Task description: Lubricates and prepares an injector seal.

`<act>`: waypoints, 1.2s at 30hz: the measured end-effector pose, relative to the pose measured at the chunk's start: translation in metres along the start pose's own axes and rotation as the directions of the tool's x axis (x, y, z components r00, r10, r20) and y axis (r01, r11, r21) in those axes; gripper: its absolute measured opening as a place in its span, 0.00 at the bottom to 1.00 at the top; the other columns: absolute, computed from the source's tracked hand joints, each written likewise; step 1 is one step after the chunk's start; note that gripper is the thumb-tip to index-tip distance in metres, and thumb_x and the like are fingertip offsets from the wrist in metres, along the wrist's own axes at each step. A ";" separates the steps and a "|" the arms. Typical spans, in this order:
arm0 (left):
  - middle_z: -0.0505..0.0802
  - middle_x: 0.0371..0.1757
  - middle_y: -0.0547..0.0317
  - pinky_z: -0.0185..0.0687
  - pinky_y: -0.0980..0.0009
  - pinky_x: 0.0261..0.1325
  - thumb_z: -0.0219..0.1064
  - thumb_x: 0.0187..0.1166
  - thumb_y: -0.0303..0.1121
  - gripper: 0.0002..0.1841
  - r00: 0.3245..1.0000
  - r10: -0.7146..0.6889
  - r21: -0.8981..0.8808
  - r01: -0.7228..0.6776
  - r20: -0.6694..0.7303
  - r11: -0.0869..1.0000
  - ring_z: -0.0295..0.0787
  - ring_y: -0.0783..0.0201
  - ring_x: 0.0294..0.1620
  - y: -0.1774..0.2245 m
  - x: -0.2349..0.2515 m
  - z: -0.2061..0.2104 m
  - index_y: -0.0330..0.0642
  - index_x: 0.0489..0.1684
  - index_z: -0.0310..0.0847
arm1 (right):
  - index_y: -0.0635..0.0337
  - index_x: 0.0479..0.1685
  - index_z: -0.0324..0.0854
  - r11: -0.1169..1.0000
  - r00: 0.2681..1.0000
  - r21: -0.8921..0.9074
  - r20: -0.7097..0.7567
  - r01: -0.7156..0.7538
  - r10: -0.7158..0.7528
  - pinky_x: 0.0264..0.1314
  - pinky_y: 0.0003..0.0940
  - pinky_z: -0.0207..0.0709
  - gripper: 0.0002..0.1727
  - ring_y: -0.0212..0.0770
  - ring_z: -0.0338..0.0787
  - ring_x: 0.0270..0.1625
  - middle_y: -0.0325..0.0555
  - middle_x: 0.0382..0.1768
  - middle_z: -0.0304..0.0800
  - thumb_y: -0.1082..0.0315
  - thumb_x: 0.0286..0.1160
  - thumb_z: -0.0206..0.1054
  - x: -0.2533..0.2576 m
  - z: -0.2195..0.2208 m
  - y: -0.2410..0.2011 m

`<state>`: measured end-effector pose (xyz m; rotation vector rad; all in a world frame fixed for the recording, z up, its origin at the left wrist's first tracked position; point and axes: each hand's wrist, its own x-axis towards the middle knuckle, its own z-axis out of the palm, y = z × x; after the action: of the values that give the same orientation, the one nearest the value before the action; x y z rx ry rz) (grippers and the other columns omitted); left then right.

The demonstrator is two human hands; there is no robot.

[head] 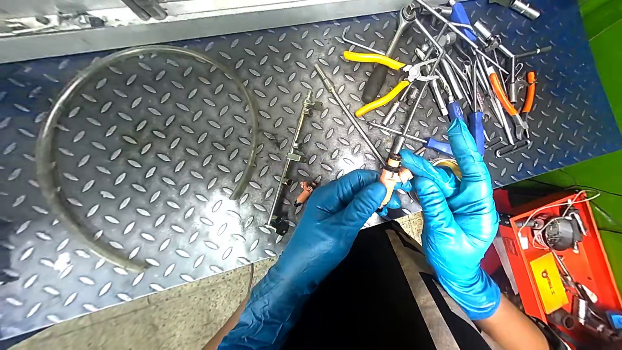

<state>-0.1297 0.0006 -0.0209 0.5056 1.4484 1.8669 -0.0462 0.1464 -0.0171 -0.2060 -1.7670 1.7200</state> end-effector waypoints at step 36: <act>0.92 0.50 0.66 0.76 0.65 0.67 0.73 0.75 0.41 0.10 0.882 0.438 0.687 -0.211 -0.173 0.696 0.85 0.70 0.58 -0.037 -0.032 -0.040 0.50 0.49 0.89 | 0.38 0.85 0.68 0.876 0.968 -0.452 0.095 -0.167 0.234 0.54 0.29 0.90 0.26 0.34 0.94 0.55 0.33 0.66 0.90 0.61 0.88 0.60 -0.094 -0.064 -0.002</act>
<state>-0.1246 -0.0446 -0.0644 0.8684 2.4047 1.7112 0.0621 0.1494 -0.0523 -0.4848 -2.3055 1.4732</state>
